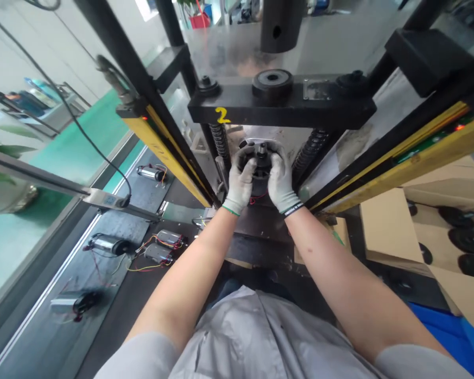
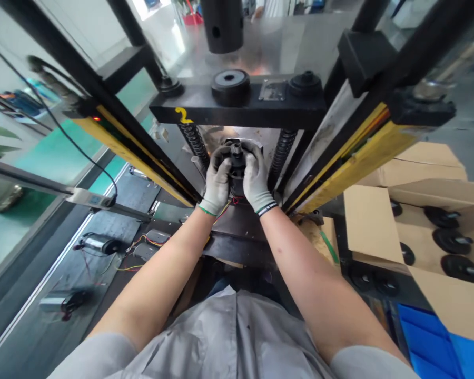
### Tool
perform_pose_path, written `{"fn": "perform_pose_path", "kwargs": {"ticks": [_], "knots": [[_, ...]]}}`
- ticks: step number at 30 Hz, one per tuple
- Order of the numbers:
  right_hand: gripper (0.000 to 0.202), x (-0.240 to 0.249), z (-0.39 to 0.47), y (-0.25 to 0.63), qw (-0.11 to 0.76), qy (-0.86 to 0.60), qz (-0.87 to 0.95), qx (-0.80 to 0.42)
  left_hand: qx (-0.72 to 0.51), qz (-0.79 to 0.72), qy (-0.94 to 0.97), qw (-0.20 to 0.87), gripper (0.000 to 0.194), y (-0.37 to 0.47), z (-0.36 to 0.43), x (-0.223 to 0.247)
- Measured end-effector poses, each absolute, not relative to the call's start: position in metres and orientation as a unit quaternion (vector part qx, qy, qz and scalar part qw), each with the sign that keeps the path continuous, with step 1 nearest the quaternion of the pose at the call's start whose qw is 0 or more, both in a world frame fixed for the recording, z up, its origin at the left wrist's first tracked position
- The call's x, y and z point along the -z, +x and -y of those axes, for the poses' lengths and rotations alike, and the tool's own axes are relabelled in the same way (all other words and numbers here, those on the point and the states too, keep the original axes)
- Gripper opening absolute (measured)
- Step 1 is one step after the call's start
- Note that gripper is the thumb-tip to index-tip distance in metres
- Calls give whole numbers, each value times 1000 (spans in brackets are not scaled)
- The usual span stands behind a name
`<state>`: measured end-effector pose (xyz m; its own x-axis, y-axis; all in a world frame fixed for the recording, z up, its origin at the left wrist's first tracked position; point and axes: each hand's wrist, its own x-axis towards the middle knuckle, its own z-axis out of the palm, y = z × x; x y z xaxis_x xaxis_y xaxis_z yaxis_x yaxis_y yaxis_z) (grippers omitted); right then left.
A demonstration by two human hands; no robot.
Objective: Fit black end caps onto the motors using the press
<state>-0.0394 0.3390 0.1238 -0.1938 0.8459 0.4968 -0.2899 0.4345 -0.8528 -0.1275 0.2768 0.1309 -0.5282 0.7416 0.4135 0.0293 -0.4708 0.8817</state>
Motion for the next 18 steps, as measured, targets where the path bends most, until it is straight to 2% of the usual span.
{"fn": "perform_pose_path", "kwargs": {"ticks": [4,6,7,8,10,13,15,18], "knots": [[55,-140,-287,-2,543,-326,656,-410,-705,-513,432,229,60,-119,-211,-120],[59,-139,-237,21,480,-386,702,-358,-648,-580,438,227,56,-114,-144,-93],[58,-132,-210,29,443,-369,726,-374,-597,-619,444,253,50,-112,-105,-74],[53,-120,-182,33,409,-343,748,-395,-537,-659,438,291,42,-111,-64,-53],[45,-82,-133,26,283,-223,811,-461,-428,-759,334,359,34,-111,16,-10],[58,-7,-82,-12,133,-118,875,-451,-364,-831,195,372,32,-115,117,37],[70,39,-63,-41,106,-119,908,-388,-348,-858,104,362,31,-119,167,51],[75,88,-55,-71,89,-113,946,-292,-353,-880,-28,316,31,-129,222,57]]}}
